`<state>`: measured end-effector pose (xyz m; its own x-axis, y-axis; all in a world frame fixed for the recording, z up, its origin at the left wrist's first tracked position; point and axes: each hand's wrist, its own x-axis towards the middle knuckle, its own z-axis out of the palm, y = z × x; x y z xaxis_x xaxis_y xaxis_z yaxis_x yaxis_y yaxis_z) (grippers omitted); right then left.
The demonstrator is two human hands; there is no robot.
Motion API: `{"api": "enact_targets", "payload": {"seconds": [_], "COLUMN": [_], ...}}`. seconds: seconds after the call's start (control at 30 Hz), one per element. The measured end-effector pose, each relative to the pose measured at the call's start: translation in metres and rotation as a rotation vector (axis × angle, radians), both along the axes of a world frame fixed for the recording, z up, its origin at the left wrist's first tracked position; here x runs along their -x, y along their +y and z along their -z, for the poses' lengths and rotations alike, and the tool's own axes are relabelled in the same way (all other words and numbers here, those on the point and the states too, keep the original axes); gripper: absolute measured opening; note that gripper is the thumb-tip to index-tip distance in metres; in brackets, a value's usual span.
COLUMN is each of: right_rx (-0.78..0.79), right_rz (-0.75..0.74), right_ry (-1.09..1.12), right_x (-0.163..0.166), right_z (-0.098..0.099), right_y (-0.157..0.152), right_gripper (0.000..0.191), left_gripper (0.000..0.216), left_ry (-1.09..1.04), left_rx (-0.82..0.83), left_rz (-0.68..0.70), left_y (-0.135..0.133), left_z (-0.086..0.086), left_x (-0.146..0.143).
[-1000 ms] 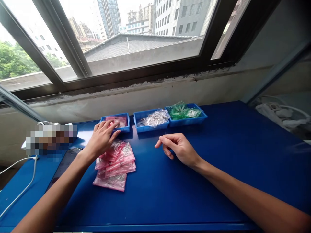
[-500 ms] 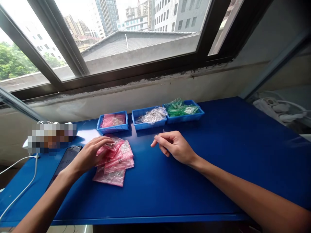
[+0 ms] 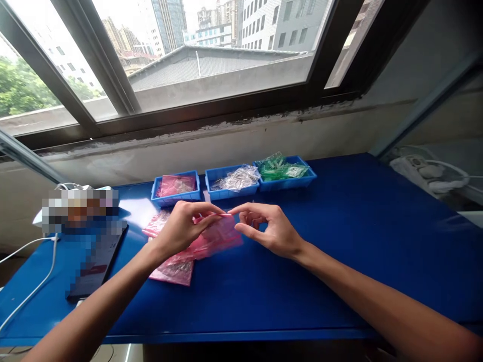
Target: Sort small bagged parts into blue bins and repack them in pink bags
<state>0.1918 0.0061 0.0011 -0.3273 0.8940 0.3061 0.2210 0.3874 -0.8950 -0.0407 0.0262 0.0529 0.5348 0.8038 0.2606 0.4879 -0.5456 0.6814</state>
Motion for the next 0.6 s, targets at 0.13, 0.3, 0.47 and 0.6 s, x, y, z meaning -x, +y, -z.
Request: {"api": "enact_targets", "payload": {"seconds": [0.13, 0.3, 0.47, 0.6], "right_rx": [-0.026, 0.093, 0.170, 0.146], "right_rz": [0.040, 0.169, 0.159, 0.138], "right_ry": [-0.007, 0.209, 0.237, 0.177], "right_x": [0.002, 0.002, -0.001, -0.002], "right_z": [0.004, 0.005, 0.007, 0.008], "right_y": [0.001, 0.004, 0.010, 0.009], "right_gripper": [0.023, 0.031, 0.036, 0.039], "left_gripper": [0.023, 0.038, 0.036, 0.028], "left_ry": [-0.250, -0.406, -0.448, -0.474], "left_rx": [0.227, 0.433, 0.458, 0.274], "left_rz": [-0.075, -0.207, -0.289, -0.362], "left_y": [0.001, -0.001, -0.007, -0.012], "left_z": [0.013, 0.026, 0.038, 0.042], "left_x": [-0.015, -0.012, -0.009, -0.012]}}
